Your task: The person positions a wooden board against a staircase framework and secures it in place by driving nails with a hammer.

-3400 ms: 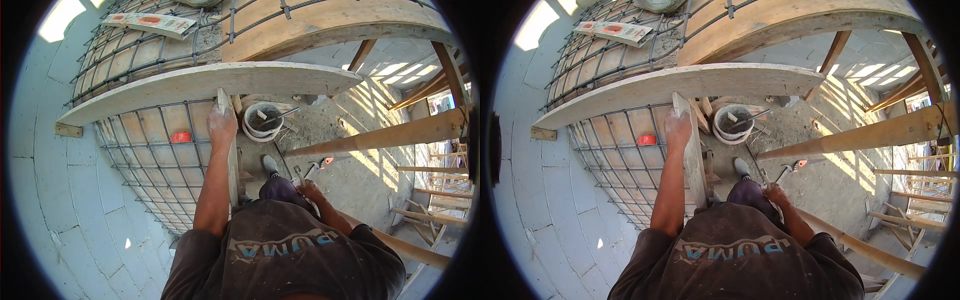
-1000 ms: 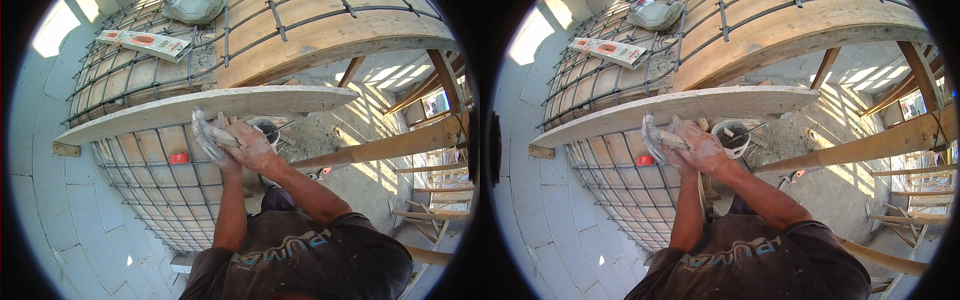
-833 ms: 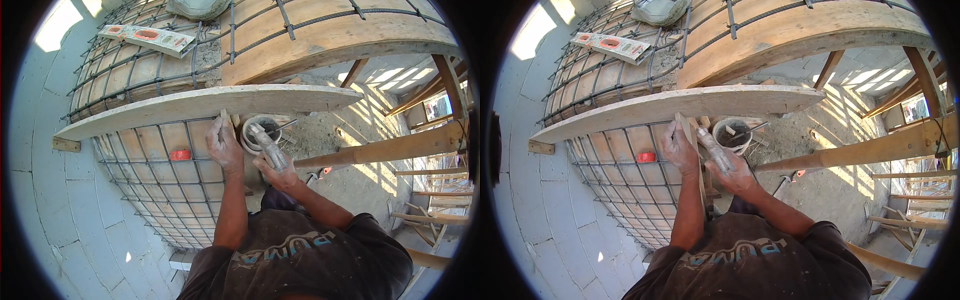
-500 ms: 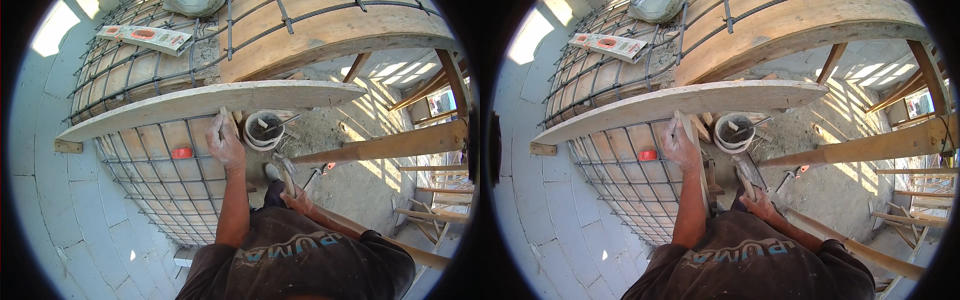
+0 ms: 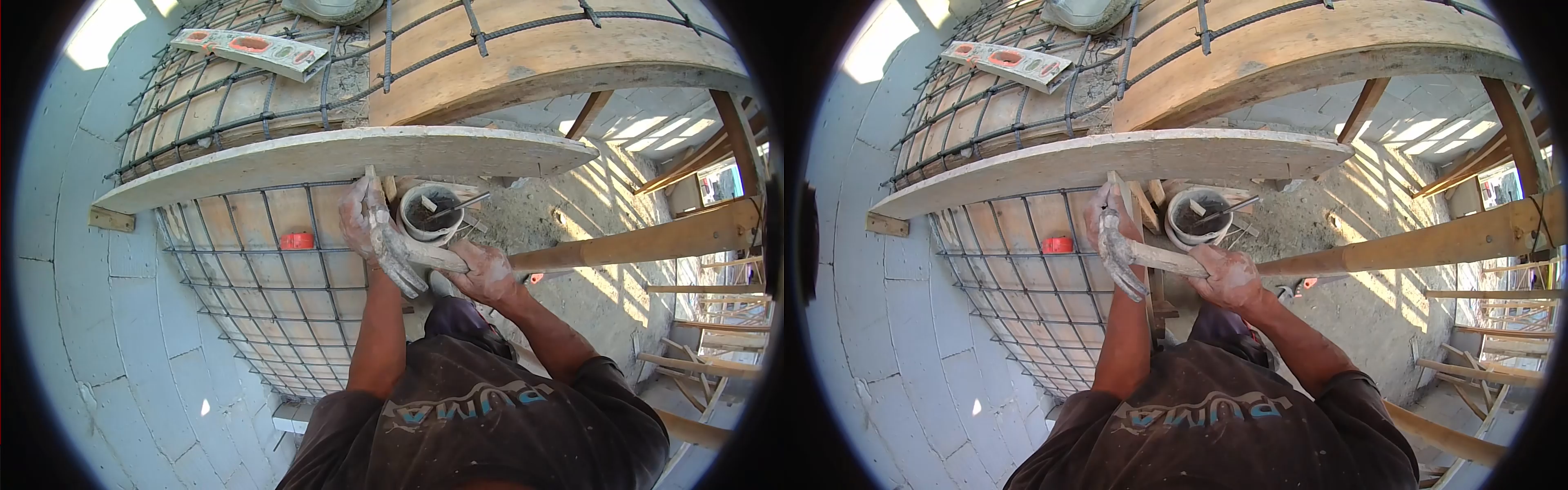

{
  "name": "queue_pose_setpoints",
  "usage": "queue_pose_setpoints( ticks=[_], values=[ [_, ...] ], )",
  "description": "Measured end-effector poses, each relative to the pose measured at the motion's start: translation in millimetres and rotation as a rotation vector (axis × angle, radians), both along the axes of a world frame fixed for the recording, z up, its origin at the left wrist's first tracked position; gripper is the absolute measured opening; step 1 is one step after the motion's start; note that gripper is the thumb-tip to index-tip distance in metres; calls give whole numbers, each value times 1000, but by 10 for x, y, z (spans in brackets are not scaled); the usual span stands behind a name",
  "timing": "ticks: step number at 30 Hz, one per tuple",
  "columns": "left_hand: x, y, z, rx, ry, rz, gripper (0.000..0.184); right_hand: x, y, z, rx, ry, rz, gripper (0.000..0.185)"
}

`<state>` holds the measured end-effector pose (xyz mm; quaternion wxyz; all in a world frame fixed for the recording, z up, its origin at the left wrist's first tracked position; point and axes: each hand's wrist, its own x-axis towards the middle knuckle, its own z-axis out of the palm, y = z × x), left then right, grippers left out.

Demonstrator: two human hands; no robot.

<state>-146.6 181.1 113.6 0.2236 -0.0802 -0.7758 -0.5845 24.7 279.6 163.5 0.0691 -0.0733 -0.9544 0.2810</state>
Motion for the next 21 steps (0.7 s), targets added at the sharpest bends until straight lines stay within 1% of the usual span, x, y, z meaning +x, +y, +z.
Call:
queue_pose_setpoints(
  ticks=[4, 6, 8, 9, 10, 12, 13, 15, 17, 18, 21],
  values=[
    [-20, -42, -60, -10, -11, -49, 20, -129, 101, 160, 97, 11, 97, 27],
    [-9, -13, -86, 1, -49, -34, 22, -173, 122, 137, 143, -59, 29, 28],
    [-64, -47, -260, -166, 112, -19, 22, -193, 117, 139, 176, -114, -13, 30],
    [-84, -58, -256, -250, 192, -13, 23, -191, 107, 158, 186, -133, -24, 30],
    [-78, -34, -249, -158, 134, -21, 22, -195, 110, 179, 199, -153, -31, 30],
    [-36, 0, -179, 20, 14, -43, 20, -158, 127, 214, 144, -55, 57, 30],
    [-28, -11, -98, 6, 5, -53, 20, -148, 139, 223, 117, -5, 100, 29],
    [8, -51, 38, -24, -17, -76, 20, -170, 134, 222, 146, -97, 64, 29],
    [-62, -52, -254, -161, 144, -39, 20, -185, 106, 225, 163, -156, 15, 29],
    [-96, -50, -271, -227, 226, -21, 20, -191, 85, 223, 167, -170, -16, 29],
    [-100, -49, -261, -175, 249, -34, 21, -171, 72, 204, 155, -153, -21, 30]
  ],
)
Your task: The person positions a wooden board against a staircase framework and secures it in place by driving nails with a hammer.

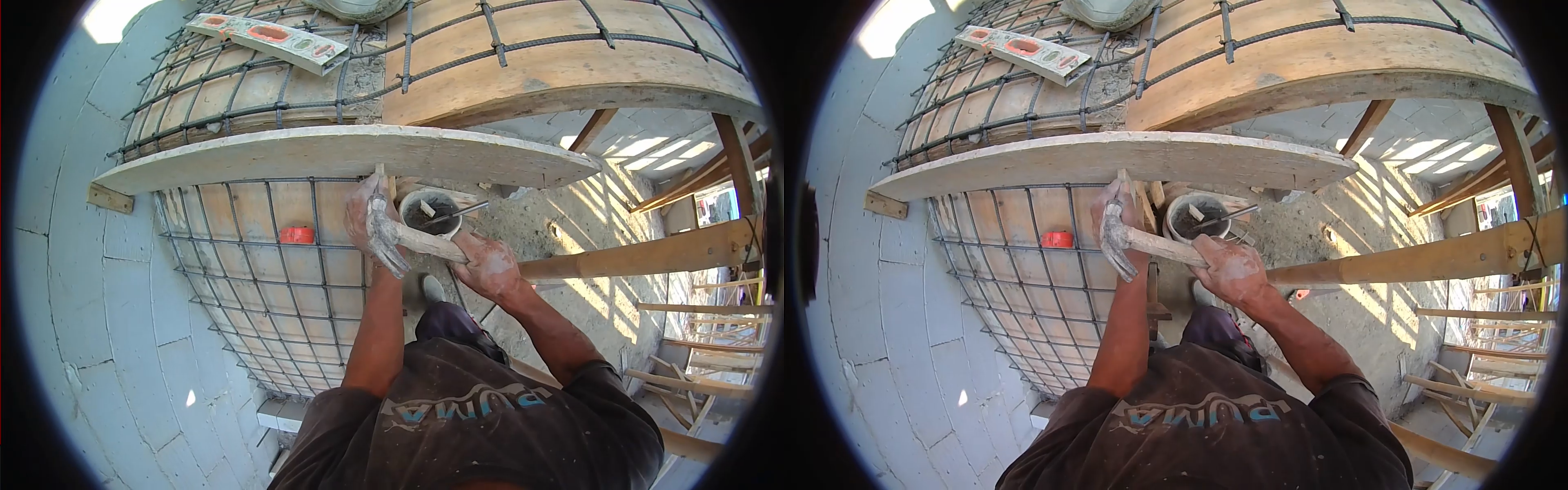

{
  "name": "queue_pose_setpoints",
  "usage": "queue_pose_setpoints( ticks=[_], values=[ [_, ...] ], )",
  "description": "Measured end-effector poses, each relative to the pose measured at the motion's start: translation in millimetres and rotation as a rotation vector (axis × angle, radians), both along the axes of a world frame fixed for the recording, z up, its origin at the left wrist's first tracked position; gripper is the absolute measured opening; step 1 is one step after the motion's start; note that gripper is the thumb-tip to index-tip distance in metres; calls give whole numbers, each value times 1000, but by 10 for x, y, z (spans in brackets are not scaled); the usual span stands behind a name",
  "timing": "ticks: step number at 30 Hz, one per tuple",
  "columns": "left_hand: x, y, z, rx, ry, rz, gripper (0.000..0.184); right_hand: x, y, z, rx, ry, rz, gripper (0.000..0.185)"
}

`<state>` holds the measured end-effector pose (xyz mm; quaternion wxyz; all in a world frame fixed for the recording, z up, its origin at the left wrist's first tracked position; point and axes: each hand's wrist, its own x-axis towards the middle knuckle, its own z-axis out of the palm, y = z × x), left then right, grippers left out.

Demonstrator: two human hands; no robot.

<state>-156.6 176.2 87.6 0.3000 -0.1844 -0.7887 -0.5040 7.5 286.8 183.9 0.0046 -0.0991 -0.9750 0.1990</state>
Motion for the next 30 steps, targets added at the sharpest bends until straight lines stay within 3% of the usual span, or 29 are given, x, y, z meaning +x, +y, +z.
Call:
queue_pose_setpoints(
  ticks=[3, 8, 15, 21, 27, 30],
  values=[
    [67, 21, 159, 99, -152, 25, 21, 79, -5, -35, -36, 2, 15, 30],
    [74, 101, 115, 256, -131, 68, 18, 190, -1, -146, -81, 16, -16, 31],
    [55, 36, 97, 223, -161, 34, 17, 116, 3, -145, -73, 14, -4, 28],
    [51, 17, 120, 119, 140, 21, 23, 103, -41, -113, -119, 27, -28, 30],
    [45, 47, 21, 373, -64, -74, 23, 175, -56, -95, -156, 44, -23, 32],
    [46, 27, 33, 308, -74, -63, 19, 172, -51, -95, -157, 37, -29, 32]
  ],
)
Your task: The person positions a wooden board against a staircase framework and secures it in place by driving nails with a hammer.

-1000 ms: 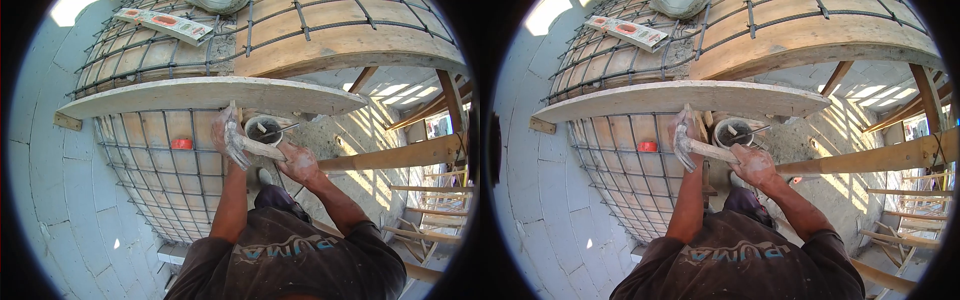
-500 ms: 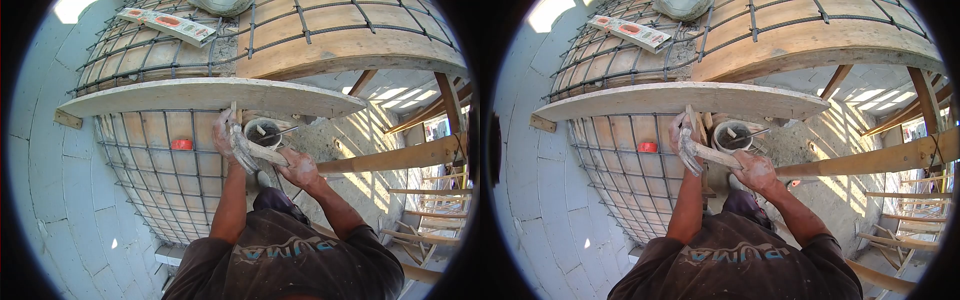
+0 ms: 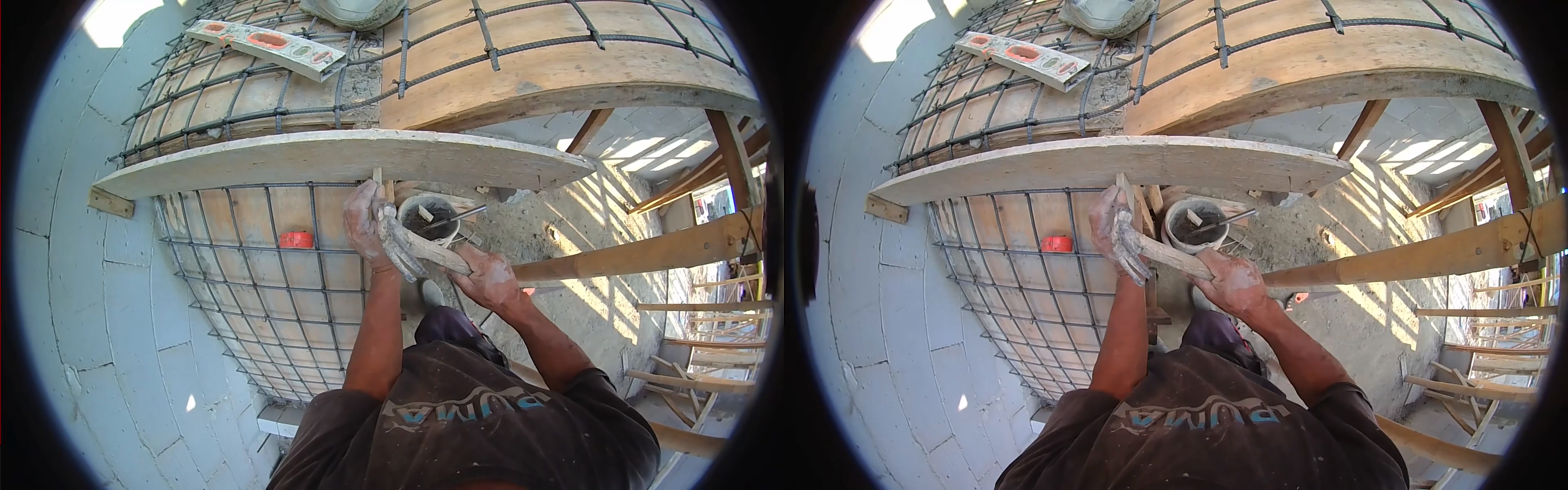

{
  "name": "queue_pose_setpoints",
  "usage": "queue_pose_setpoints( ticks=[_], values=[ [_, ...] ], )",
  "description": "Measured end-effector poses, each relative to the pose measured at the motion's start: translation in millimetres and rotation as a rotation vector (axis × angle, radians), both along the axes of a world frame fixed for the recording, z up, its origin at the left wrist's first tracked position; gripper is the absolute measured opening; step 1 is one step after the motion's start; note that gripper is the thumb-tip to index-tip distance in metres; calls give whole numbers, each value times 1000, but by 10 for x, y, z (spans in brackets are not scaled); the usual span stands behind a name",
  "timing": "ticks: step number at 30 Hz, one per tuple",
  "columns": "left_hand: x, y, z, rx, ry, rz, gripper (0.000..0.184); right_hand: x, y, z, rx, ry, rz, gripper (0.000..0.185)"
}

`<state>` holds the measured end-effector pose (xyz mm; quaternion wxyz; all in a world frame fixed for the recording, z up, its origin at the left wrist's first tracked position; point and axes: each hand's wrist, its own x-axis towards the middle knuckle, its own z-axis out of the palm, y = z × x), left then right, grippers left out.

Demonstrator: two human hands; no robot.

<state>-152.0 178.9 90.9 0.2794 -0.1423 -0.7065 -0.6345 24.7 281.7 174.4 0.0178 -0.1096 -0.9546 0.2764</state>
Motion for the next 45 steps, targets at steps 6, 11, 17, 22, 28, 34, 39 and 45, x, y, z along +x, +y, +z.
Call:
queue_pose_setpoints(
  ticks=[6, 11, 17, 22, 28, 34, 39, 45],
  values=[
    [26, -31, 100, -79, 19, 17, 18, -89, 36, -43, 48, -12, -18, 31],
    [4, 5, 65, -129, 82, 61, 19, -145, 66, 143, 146, 83, 86, 28],
    [-5, -60, 45, -274, 167, 56, 18, -227, 133, 144, 233, -27, 19, 28],
    [0, -30, 82, -238, 73, 51, 19, -150, 272, 151, 140, 190, 289, 28],
    [-4, -62, 161, -214, 104, 27, 18, -209, 151, 116, 177, 20, 67, 24],
    [-8, -78, 164, -295, 196, 59, 13, -278, 185, 89, 258, -76, 20, 27],
    [48, 29, 355, -259, -434, 88, 37, -152, 174, 44, 188, 39, 3, 27],
    [-50, 67, 327, -547, -660, 63, 39, -137, 121, 217, 229, 89, 96, 27]
  ],
)
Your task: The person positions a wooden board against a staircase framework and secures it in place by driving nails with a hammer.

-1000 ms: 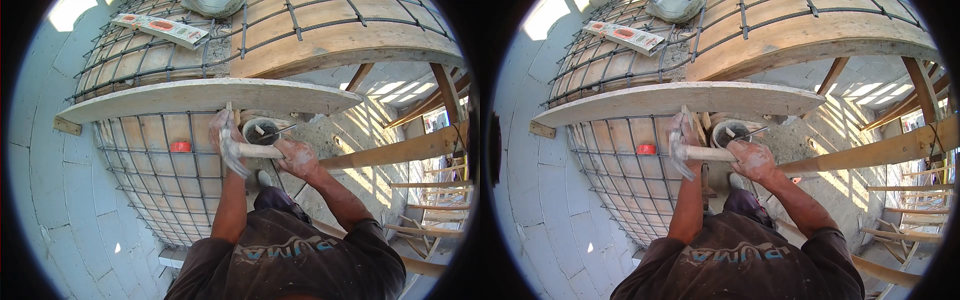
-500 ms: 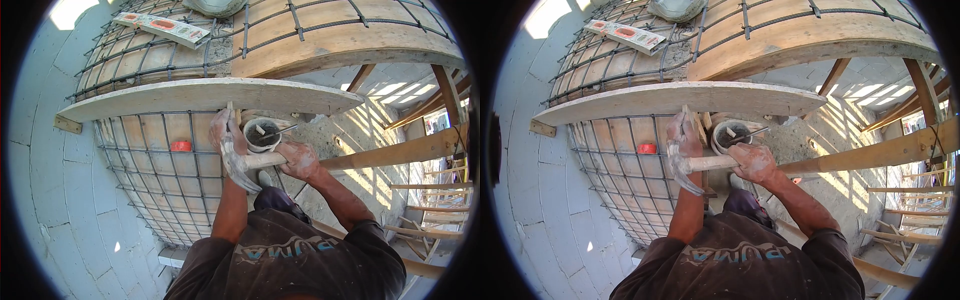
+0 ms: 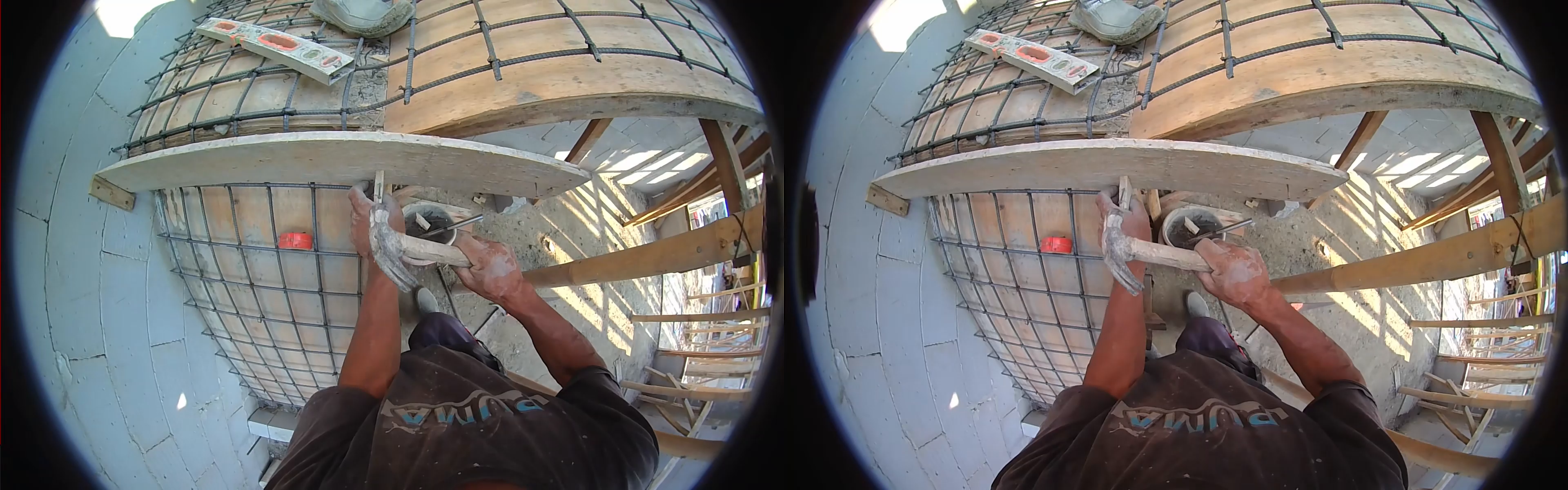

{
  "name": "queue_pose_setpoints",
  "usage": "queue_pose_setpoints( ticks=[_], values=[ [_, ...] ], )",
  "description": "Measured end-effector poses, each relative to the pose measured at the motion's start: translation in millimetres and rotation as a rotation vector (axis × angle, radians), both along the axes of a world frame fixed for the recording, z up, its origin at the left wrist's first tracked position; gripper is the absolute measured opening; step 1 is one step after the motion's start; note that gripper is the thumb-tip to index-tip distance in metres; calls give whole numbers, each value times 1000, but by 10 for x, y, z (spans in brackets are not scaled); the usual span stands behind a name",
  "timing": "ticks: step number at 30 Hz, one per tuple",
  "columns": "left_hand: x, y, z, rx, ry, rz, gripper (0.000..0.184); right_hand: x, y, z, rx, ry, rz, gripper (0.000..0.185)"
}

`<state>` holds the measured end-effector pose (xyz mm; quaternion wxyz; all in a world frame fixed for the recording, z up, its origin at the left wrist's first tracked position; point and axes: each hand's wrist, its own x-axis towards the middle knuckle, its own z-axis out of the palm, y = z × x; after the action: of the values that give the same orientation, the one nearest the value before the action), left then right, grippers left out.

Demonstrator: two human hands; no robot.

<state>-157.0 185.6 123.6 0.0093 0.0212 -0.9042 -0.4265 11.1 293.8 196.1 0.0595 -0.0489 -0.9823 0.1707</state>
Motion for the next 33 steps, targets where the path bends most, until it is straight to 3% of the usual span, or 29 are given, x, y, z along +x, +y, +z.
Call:
queue_pose_setpoints(
  ticks=[4, 7, 8, 14, 17, 18, 21, 23, 24, 28, 31, 33],
  values=[
    [5, -11, -2, -57, -8, -22, 37, -21, -65, 146, -43, 118, 271, 27],
    [38, -27, 45, -50, 35, -35, 31, -122, 8, -76, 48, -42, 83, 27],
    [21, -21, -57, -16, 77, -41, 31, -187, -7, -105, 104, -179, -110, 26],
    [-21, -3, -139, -9, 23, -39, 32, -15, -32, 42, -59, 27, 152, 19],
    [28, -22, 130, -38, -36, -36, 32, -46, 68, -141, -72, 167, 289, 20],
    [35, -31, 91, -27, -13, -42, 31, -115, 83, -203, -151, 81, 157, 17],
    [-9, -11, -100, 1, 49, -37, 30, -187, 74, -360, -38, -106, -53, 17],
    [-22, 11, -184, -7, 65, -24, 30, -117, -3, -275, -86, -40, 36, 16],
    [5, -33, 44, -9, -43, -51, 30, -92, -21, -222, -108, -9, 78, 16],
    [15, -29, 9, -45, 40, -40, 29, -170, 174, -321, -90, 256, 345, 20],
    [-7, -11, -213, 3, 144, -49, 30, -320, 165, -439, 40, -28, -28, 22],
    [-18, 5, -200, -1, 194, -19, 33, -239, 84, -311, -37, -13, 38, 23]
  ],
)
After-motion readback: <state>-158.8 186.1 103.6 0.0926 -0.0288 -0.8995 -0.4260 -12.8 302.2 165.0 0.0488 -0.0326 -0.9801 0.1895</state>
